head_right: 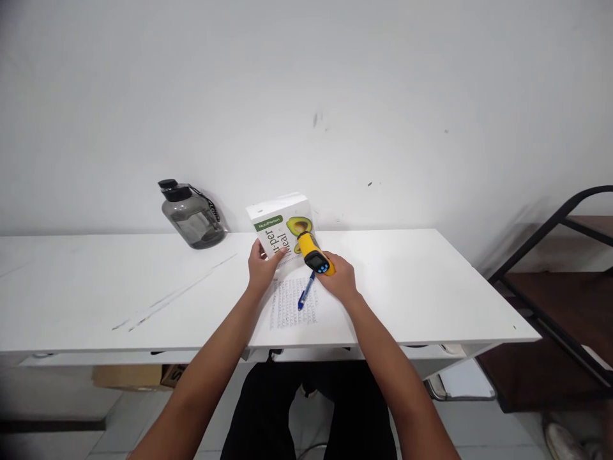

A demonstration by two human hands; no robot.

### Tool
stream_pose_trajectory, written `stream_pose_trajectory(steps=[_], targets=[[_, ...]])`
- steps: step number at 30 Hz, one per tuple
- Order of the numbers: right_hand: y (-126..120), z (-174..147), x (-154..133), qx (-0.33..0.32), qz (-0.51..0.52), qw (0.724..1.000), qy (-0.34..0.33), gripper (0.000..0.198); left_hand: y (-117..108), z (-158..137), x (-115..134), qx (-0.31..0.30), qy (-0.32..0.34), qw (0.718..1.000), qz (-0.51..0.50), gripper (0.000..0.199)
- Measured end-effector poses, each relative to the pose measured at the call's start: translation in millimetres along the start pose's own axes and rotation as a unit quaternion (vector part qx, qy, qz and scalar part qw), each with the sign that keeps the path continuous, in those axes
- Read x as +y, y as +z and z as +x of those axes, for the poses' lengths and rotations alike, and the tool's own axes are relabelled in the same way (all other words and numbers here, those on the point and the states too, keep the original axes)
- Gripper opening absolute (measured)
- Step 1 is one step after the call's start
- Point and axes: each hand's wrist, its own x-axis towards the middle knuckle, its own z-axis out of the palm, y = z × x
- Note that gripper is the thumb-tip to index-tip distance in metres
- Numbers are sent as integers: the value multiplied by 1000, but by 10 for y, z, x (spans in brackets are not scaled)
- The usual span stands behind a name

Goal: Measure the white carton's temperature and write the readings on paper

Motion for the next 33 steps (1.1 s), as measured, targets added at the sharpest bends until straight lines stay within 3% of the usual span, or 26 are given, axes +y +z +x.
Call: stream_pose_trajectory(steps=[4,15,22,33], targets=[[3,9,-7,-7,16,1000,23,36,3,-15,-46,-12,46,997,56,65],[-24,22,39,20,-6,999,46,63,7,-12,-113,-51,60,996,52,66],[-20,43,19,24,41,998,34,44,16,-31,-89,-53,57,993,85,69],[-60,68,2,-16,67,993,92,41,50,-35,-123,-59,48,996,46,63]])
